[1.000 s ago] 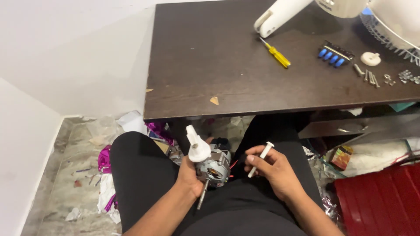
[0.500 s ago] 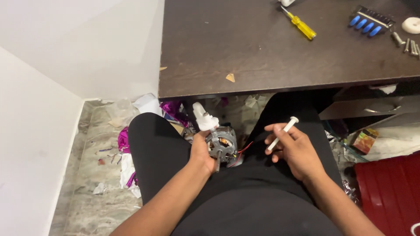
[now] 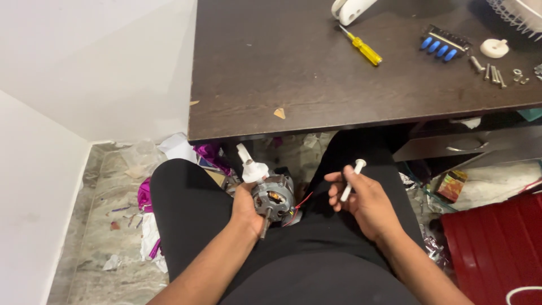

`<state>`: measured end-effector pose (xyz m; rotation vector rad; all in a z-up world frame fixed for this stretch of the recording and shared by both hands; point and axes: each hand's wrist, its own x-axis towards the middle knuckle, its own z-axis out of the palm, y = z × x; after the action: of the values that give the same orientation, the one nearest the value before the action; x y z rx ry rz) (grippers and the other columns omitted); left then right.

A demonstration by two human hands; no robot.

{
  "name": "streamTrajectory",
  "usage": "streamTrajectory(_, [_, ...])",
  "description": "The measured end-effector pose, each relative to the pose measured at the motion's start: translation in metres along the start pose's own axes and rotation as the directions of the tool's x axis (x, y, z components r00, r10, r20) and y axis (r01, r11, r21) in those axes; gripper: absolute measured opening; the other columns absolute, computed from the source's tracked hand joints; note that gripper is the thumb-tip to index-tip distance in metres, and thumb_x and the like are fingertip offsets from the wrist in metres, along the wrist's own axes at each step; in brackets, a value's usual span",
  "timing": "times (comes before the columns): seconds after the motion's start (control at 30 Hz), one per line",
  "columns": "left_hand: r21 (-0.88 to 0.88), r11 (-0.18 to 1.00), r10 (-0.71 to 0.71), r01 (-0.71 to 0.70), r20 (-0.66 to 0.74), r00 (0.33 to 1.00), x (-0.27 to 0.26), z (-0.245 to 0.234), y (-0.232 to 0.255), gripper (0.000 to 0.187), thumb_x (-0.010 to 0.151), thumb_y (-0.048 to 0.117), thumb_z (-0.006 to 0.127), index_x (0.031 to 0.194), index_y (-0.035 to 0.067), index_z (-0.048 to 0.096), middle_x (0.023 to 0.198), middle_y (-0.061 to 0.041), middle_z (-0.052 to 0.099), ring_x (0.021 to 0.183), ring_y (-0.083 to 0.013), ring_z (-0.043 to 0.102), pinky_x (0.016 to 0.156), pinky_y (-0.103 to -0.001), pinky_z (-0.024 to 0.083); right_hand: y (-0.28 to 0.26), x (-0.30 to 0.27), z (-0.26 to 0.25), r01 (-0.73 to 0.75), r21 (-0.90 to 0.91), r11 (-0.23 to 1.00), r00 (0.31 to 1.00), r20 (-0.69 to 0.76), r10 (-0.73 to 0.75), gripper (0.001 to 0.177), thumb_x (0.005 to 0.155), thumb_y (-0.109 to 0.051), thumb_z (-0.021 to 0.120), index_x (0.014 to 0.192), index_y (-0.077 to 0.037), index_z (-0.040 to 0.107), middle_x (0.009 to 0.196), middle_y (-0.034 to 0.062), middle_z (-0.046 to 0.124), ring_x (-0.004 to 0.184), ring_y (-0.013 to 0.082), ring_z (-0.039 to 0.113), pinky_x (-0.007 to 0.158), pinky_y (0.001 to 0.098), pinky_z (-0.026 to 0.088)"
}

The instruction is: The person assembles a small electric motor by attaching white plastic end caps and a black plastic housing to the central stator. They align and press the components into place, then manipulate the internal wires and a metal bracket.

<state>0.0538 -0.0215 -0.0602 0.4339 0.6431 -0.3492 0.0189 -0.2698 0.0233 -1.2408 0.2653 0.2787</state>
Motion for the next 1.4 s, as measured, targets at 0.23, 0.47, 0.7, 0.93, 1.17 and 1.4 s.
streamTrajectory(0.23, [-0.035,0.999,0.023,-0.022,0.035,0.999,-0.015,0.009,0.003,0.018,0.085,0.026,0.068,0.096,0.011,0.067,0.092,-0.006,0.070,0.086,-0.0252,0.070,0.081,-0.044,0.060,0.015,0.006,-0.005,0.038,-0.114,0.993,0.999,0.008,-0.038,0.020,0.090,-0.017,0.071,0.102,0.000,0.069,0.082,0.0081,0.069,0.071,0.0154,0.066,0.063,0.0287,0.053])
streamTrajectory(0.47, [0.088,0.991,-0.120,0.101,0.236,0.964,-0.041,0.030,0.005,0.045,0.076,0.026,0.070,0.116,0.006,0.065,0.093,-0.009,0.072,0.084,-0.0281,0.073,0.077,-0.048,0.061,0.013,0.009,-0.001,0.023,-0.106,0.994,0.999,-0.020,-0.026,0.035,0.096,-0.031,0.069,0.079,-0.001,0.059,0.071,0.0092,0.067,0.063,0.0175,0.068,0.058,0.0307,0.056])
streamTrajectory(0.7, [0.223,0.969,-0.199,0.110,0.432,0.880,-0.045,0.026,-0.005,0.062,0.089,0.020,0.073,0.146,0.003,0.054,0.108,-0.014,0.072,0.090,-0.0262,0.073,0.080,-0.045,0.061,-0.003,0.017,0.023,-0.025,-0.528,0.849,1.000,-0.003,0.028,0.048,0.096,-0.044,0.060,0.088,0.002,0.073,0.070,0.0080,0.068,0.055,0.0136,0.066,0.048,0.0272,0.056])
streamTrajectory(0.93, [0.235,0.963,-0.220,0.134,0.386,0.896,-0.045,0.024,-0.002,0.068,0.082,0.022,0.071,0.144,0.003,0.051,0.107,-0.014,0.073,0.090,-0.0268,0.074,0.079,-0.048,0.063,-0.009,0.021,0.031,0.020,-0.568,0.823,0.998,0.064,0.020,0.042,0.092,-0.040,0.067,0.098,0.000,0.079,0.069,0.0065,0.072,0.053,0.0124,0.065,0.046,0.0266,0.050])
streamTrajectory(1.17, [0.185,0.972,-0.214,0.145,0.444,0.870,-0.044,0.027,-0.004,0.069,0.086,0.028,0.072,0.147,0.003,0.051,0.118,-0.018,0.070,0.099,-0.0301,0.072,0.086,-0.050,0.061,-0.010,0.029,0.026,0.040,-0.597,0.801,0.994,0.104,0.027,0.041,0.093,-0.041,0.065,0.096,-0.002,0.079,0.066,0.0050,0.070,0.052,0.0111,0.061,0.047,0.0260,0.049])
streamTrajectory(1.4, [0.234,0.959,-0.251,0.159,0.441,0.862,-0.047,0.021,-0.004,0.067,0.085,0.033,0.071,0.144,0.010,0.051,0.122,-0.014,0.067,0.103,-0.0319,0.071,0.083,-0.063,0.059,-0.004,0.023,0.029,0.040,-0.573,0.819,0.991,0.125,0.039,0.035,0.095,-0.039,0.065,0.088,-0.005,0.071,0.065,0.0020,0.068,0.056,0.0092,0.066,0.048,0.0248,0.050])
